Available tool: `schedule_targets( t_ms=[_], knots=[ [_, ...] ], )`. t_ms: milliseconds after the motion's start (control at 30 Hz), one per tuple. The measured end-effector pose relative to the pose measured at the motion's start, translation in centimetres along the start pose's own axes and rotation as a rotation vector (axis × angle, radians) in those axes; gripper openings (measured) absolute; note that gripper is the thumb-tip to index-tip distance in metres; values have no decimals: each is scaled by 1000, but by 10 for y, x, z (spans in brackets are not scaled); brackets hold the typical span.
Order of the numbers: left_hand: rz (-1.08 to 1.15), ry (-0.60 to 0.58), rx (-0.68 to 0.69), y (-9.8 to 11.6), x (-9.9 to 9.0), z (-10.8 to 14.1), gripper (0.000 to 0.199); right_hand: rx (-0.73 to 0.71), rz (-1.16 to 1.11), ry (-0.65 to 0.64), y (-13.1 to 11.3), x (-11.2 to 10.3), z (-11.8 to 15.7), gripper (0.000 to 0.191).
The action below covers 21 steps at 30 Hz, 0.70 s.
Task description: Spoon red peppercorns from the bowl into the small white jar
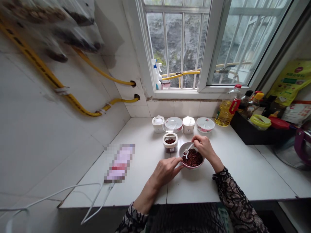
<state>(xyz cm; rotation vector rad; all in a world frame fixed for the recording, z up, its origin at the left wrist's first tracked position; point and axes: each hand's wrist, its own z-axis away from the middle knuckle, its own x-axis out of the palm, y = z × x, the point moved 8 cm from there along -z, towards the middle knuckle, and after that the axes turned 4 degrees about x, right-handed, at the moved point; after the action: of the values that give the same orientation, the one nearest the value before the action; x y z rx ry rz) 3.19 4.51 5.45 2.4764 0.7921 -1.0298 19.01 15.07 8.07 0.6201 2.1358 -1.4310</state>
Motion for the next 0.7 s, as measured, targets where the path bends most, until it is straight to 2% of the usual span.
schedule_targets(
  t_ms=[167, 500, 600, 700],
  knots=[
    [0, -2, 4, 0, 0, 0, 26, 9, -17, 1, 1, 1, 0, 21],
    [-1, 15, 15, 3, -3, -3, 29, 254, -498, -38, 23, 7, -3, 15],
    [-10, 14, 18, 2, -3, -3, 27, 260, -620, -20, 20, 9, -6, 16],
    [-23, 25, 21, 2, -3, -2, 28, 179, -623, 62, 8, 7, -7, 19]
  ],
)
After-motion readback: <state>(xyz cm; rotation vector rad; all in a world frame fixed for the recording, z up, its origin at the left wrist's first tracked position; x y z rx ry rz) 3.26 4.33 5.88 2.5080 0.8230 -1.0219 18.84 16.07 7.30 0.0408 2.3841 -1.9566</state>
